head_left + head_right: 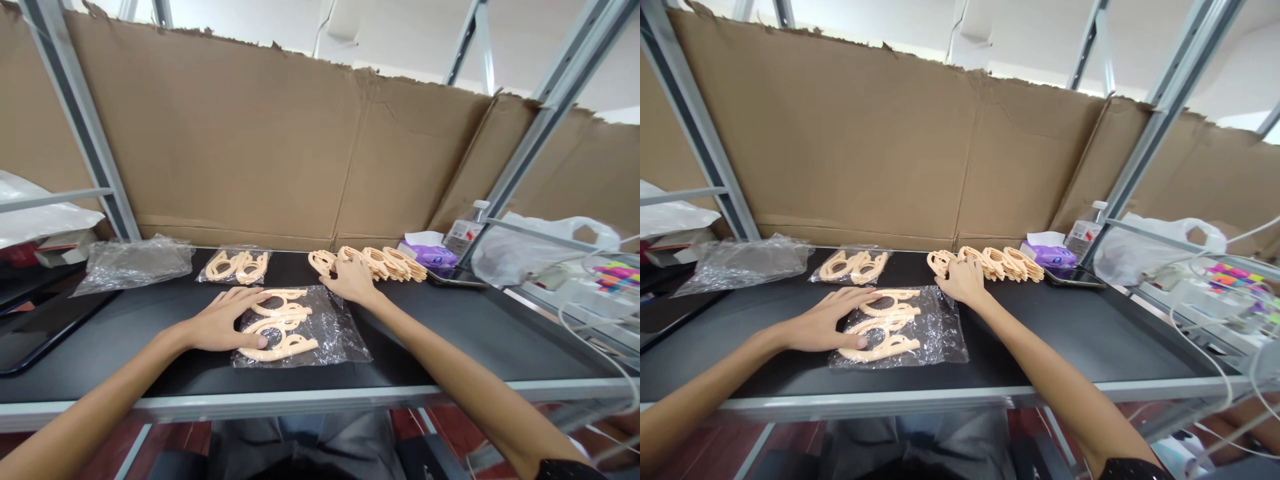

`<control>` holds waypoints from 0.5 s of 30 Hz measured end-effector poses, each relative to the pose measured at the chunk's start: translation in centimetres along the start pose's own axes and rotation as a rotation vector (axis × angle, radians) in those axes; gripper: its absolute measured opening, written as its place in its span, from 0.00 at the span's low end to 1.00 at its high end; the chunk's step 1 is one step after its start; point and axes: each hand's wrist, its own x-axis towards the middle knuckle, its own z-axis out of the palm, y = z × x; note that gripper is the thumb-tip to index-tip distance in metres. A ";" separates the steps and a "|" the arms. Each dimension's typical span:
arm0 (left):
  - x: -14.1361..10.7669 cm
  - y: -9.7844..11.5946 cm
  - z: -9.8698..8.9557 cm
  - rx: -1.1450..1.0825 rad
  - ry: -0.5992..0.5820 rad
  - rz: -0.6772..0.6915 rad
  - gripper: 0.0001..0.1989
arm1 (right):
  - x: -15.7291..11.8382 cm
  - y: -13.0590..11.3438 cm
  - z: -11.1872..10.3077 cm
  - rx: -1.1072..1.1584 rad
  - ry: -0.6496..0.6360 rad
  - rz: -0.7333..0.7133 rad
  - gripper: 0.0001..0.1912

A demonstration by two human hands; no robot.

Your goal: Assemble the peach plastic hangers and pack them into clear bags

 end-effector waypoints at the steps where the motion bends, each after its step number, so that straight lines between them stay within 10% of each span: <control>1: 0.0 0.0 0.0 -0.001 0.003 0.002 0.47 | 0.0 0.0 -0.1 -0.002 -0.007 -0.001 0.23; 15: 0.0 0.5 -0.3 0.016 -0.010 -0.012 0.46 | 0.5 1.0 -2.0 0.314 0.024 0.142 0.19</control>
